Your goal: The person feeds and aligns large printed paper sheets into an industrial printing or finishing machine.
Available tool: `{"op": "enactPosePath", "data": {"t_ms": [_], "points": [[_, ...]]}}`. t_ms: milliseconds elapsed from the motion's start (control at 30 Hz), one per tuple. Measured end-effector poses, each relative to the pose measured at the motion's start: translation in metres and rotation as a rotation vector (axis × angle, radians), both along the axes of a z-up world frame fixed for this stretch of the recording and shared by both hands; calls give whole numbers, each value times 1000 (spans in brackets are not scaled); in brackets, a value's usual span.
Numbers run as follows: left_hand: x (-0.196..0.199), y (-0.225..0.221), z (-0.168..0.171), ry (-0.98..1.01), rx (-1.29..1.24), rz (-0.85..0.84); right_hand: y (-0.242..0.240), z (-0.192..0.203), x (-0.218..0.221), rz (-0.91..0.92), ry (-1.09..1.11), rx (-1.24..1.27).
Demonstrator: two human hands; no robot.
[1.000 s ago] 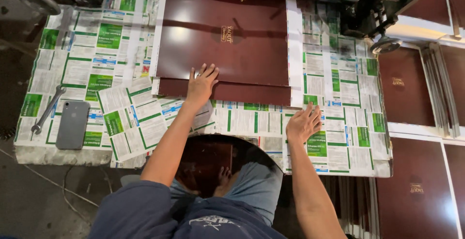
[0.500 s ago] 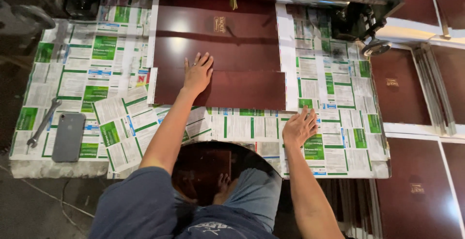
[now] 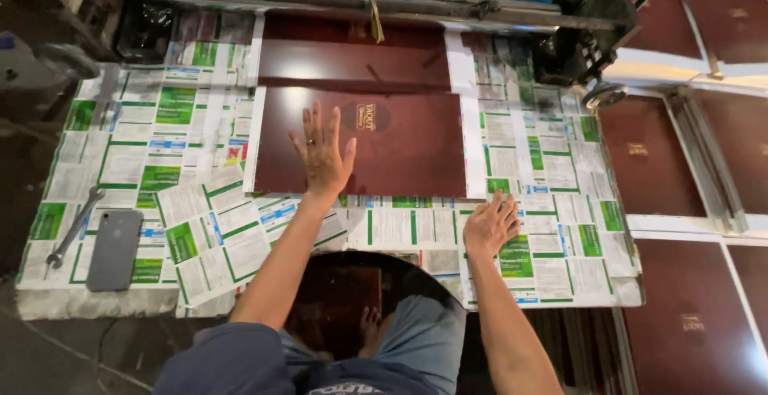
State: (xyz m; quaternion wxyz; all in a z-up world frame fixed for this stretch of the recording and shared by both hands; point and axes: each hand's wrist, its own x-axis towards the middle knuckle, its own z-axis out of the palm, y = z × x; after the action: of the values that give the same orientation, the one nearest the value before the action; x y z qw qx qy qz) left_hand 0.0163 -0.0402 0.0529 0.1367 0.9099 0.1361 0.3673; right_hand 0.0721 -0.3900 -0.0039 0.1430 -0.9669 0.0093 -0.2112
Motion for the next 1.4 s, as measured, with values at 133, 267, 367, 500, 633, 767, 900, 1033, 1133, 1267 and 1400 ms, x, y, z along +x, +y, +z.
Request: {"op": "enactPosePath", "data": {"t_ms": [133,267,367,500,633,767,900,1033,1133,1267,1400], "points": [[-5,8,-34,229,-31,-4,-5,-3,4,11,24,-2],[-15,9,-52,421,-19,-26,-8,-10,1,46,23,-8],[-9,13,-60,379,-3,-24,-6,-10,5,44,7,4],[-27,-1,-68,150,18,9,-11,-13,4,47,59,59],[-92,-8,-38,13,11,14,-11,-9,13,22,94,221],[-173,29,-47,84,-154,47,-16,-57,0,201,-129,159],[-203,75,-61,176,-244,186,93,46,-48,793,-12,22],[-193,83,-60,297,-225,219,152,43,-55,871,0,-178],[-199,80,-60,356,-255,293,160,18,-50,892,-20,-344],[-201,82,-62,272,-287,271,157,21,-36,912,-65,-535],[-198,83,-66,246,-338,248,157,69,-26,951,118,-571]]}}
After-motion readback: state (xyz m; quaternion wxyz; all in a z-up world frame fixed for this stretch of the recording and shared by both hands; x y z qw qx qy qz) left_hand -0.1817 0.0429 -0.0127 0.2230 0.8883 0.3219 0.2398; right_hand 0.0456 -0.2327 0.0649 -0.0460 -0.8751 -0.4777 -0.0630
